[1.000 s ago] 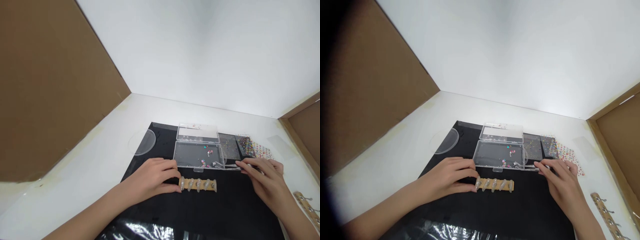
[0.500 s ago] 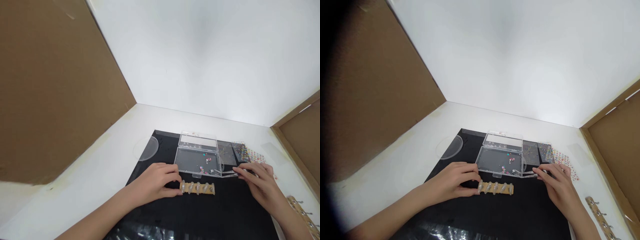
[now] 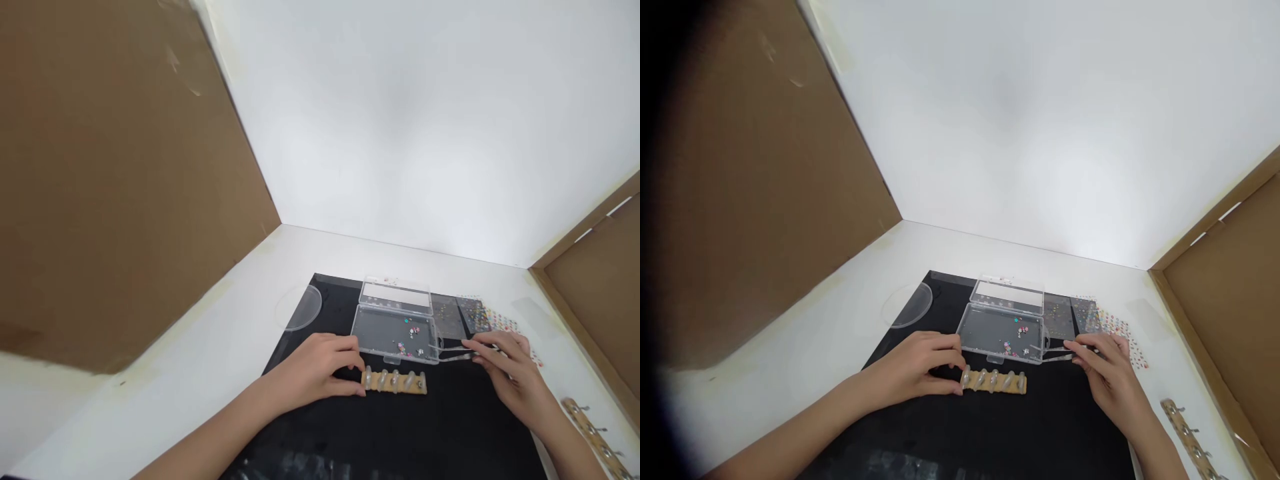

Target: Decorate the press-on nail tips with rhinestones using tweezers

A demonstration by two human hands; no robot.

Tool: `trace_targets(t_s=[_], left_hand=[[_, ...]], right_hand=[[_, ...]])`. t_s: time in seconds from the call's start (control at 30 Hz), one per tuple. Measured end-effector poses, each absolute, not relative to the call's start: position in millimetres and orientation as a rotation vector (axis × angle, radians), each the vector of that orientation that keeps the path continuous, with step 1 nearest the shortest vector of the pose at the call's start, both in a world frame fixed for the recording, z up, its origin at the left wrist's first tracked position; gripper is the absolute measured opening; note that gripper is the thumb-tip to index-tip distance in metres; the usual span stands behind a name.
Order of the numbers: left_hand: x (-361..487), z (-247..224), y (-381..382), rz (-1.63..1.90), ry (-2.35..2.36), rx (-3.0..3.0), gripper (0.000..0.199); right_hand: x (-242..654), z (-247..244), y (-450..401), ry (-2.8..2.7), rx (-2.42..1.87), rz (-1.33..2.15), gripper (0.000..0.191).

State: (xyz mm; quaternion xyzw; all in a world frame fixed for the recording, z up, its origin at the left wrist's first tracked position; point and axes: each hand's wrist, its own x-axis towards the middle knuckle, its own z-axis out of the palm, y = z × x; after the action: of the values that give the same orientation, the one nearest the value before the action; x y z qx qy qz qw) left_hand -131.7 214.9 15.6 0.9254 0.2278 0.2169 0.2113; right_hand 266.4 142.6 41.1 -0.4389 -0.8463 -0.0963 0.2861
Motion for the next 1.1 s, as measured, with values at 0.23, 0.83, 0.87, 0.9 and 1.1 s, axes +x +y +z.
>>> trace_targets(t_s=[0.23,0.83,0.87,0.9,1.1], left_hand=[[-131.0,16.7,215.6,0.561,0.653,2.551,0.029],[-129.7,13.4,215.2,0.531,0.678,2.511,0.023],[-129.9,13.6,214.8,0.536,0.679,2.509,0.023],[-130.1,13.8,214.6,0.545,0.680,2.509,0.023],[-131.5,13.8,213.7,0.597,0.666,2.516,0.022]], right_hand=[[258.0,37.1,137.8,-2.293,-1.180,-0.252,0.036],[255.2,35.4,139.4,-2.218,-1.134,-0.109,0.030],[252.2,35.8,138.6,-2.222,-1.137,-0.089,0.030],[249.3,36.1,137.8,-2.228,-1.142,-0.072,0.031],[238.0,35.2,136.3,-2.301,-1.210,-0.023,0.037]])
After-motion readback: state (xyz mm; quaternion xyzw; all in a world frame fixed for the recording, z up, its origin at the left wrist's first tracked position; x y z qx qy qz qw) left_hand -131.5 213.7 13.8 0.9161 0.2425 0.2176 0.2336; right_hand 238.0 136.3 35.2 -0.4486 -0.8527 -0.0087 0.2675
